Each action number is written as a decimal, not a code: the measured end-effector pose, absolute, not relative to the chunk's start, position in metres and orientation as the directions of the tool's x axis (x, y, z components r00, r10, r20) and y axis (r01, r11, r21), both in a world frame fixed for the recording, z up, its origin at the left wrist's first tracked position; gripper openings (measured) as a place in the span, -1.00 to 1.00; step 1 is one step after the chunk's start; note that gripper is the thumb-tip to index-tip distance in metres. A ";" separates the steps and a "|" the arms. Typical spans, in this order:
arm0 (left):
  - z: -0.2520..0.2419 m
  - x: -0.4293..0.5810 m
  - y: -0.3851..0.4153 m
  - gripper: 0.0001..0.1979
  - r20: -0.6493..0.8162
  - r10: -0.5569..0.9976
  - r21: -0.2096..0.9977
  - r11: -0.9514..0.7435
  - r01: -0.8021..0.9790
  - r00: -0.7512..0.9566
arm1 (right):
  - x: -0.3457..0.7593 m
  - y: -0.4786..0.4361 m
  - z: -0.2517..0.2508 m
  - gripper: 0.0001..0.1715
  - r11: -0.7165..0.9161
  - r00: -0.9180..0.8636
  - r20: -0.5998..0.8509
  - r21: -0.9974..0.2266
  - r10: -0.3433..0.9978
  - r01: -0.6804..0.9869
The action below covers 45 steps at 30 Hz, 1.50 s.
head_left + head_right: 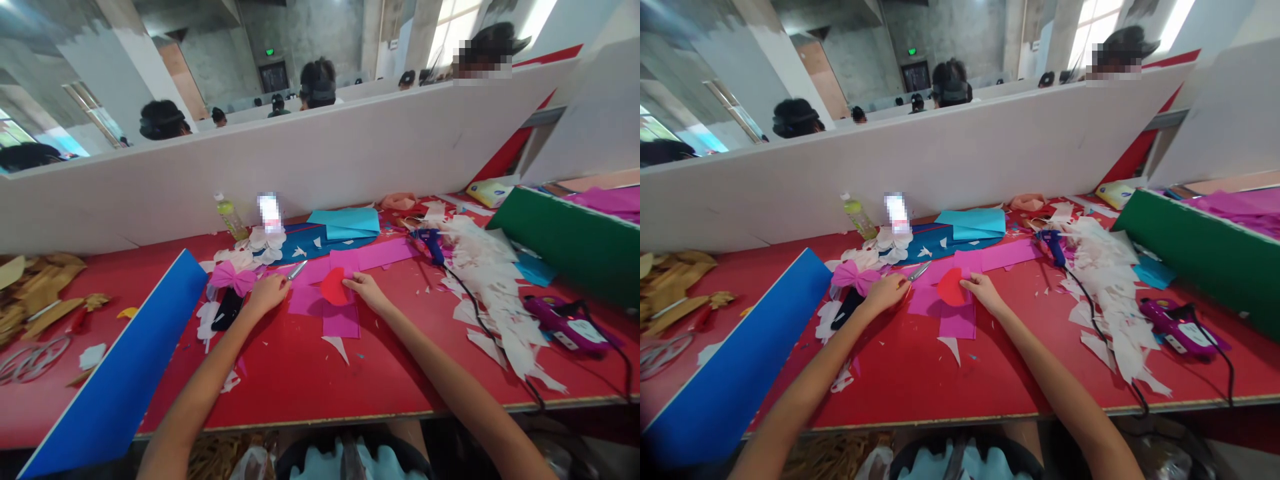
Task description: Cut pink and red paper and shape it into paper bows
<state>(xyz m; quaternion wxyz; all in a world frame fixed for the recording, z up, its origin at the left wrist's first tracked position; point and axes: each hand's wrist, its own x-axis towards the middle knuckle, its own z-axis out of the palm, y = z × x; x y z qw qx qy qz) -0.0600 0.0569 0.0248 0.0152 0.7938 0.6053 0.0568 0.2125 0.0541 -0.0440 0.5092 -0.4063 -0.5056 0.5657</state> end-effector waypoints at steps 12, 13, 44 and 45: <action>0.003 0.012 0.028 -0.78 0.114 0.944 0.733 -0.290 0.616 0.309 | 0.210 0.049 -0.041 -0.57 0.072 -0.190 0.071 -0.997 0.979 -0.001; 0.001 0.011 0.030 -0.77 0.117 0.950 0.743 -0.277 0.610 0.289 | 0.211 0.050 -0.043 -0.55 0.085 -0.160 0.082 -0.996 0.984 0.011; -0.025 0.010 -0.016 -0.70 -0.128 0.869 0.771 -0.216 0.599 0.479 | 0.244 0.078 -0.076 -0.68 0.307 0.256 0.578 -0.698 0.775 0.647; -0.023 0.011 -0.017 -0.70 -0.136 0.870 0.742 -0.228 0.631 0.474 | 0.244 0.077 -0.076 -0.69 0.324 0.239 0.587 -0.690 0.773 0.648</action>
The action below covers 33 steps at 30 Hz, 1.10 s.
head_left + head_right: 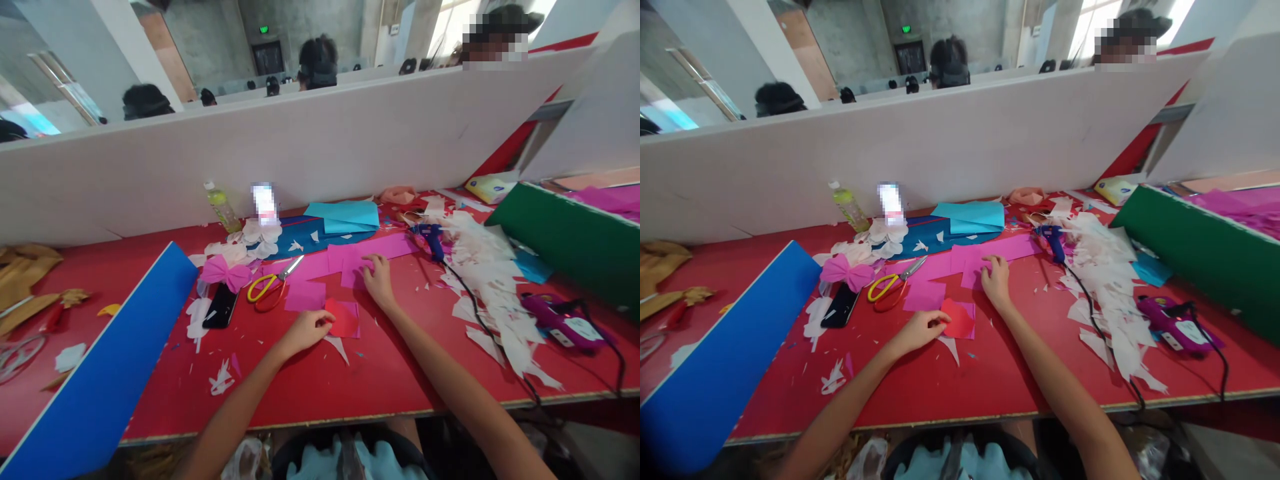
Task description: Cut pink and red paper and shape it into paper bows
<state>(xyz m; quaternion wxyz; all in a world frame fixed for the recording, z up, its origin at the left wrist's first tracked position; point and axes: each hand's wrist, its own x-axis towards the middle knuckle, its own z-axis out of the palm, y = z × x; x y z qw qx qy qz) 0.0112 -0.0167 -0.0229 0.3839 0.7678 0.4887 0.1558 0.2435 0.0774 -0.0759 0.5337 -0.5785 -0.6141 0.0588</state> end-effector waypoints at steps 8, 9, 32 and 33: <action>-0.012 0.019 -0.024 -0.71 -0.130 0.865 0.406 -0.400 0.822 0.485 | 0.243 0.077 -0.074 -0.70 0.400 0.120 0.625 -0.622 0.771 0.673; -0.013 0.020 -0.024 -0.71 -0.125 0.862 0.375 -0.418 0.827 0.492 | 0.243 0.076 -0.074 -0.70 0.406 0.105 0.631 -0.608 0.768 0.682; -0.044 0.011 -0.020 -0.76 0.501 0.759 0.187 -0.563 0.805 0.415 | 0.230 0.050 -0.056 -0.81 0.625 -0.355 0.571 -0.391 0.740 0.675; -0.045 0.009 -0.018 -0.76 0.524 0.766 0.203 -0.536 0.820 0.372 | 0.229 0.048 -0.054 -0.79 0.622 -0.346 0.566 -0.415 0.748 0.664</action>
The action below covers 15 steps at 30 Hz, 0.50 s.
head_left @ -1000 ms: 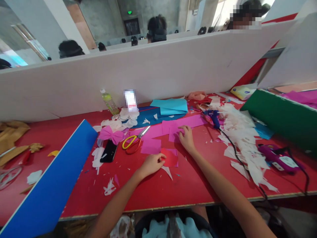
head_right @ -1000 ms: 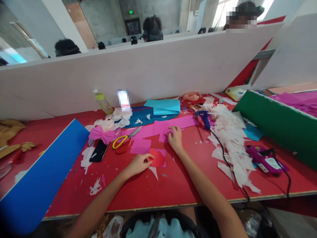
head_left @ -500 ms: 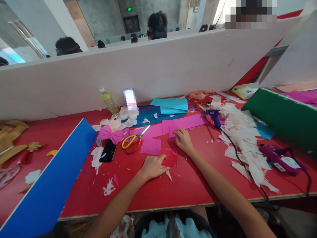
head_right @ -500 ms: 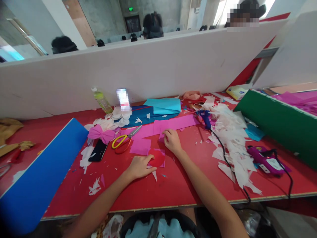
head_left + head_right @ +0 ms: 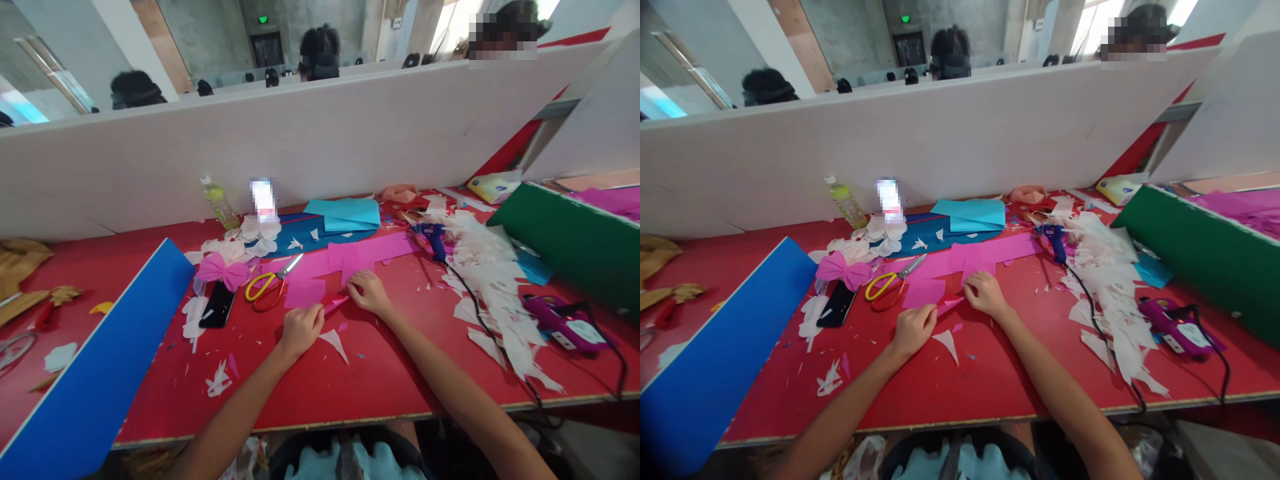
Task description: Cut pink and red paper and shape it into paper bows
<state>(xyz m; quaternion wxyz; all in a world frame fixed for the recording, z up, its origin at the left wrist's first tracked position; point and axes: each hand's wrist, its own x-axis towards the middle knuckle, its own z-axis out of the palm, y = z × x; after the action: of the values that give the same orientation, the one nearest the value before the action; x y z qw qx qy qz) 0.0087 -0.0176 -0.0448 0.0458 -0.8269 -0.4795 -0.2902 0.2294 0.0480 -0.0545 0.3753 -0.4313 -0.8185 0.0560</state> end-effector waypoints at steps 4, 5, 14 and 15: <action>-0.044 0.000 -0.009 -0.77 0.502 0.842 0.379 -0.418 0.825 0.196 | 0.225 0.037 -0.048 -0.75 0.561 -0.243 0.539 -0.567 0.806 0.603; -0.043 -0.001 -0.008 -0.78 0.477 0.866 0.456 -0.390 0.800 0.150 | 0.224 0.034 -0.045 -0.76 0.540 -0.207 0.532 -0.608 0.821 0.582; -0.026 0.006 -0.011 -0.78 0.143 0.989 0.945 -0.145 0.293 0.028 | 0.202 0.019 -0.032 -0.77 0.531 -0.242 0.475 -0.707 0.846 0.467; -0.026 0.006 -0.011 -0.78 0.125 0.992 0.955 -0.129 0.268 0.033 | 0.201 0.019 -0.033 -0.76 0.524 -0.244 0.465 -0.713 0.851 0.467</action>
<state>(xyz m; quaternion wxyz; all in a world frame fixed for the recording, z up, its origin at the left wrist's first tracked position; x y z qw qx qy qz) 0.0063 -0.0108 -0.0263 -0.3983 -0.5983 -0.5262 -0.4545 0.2008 0.0191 -0.0335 0.4345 -0.4351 -0.7570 0.2211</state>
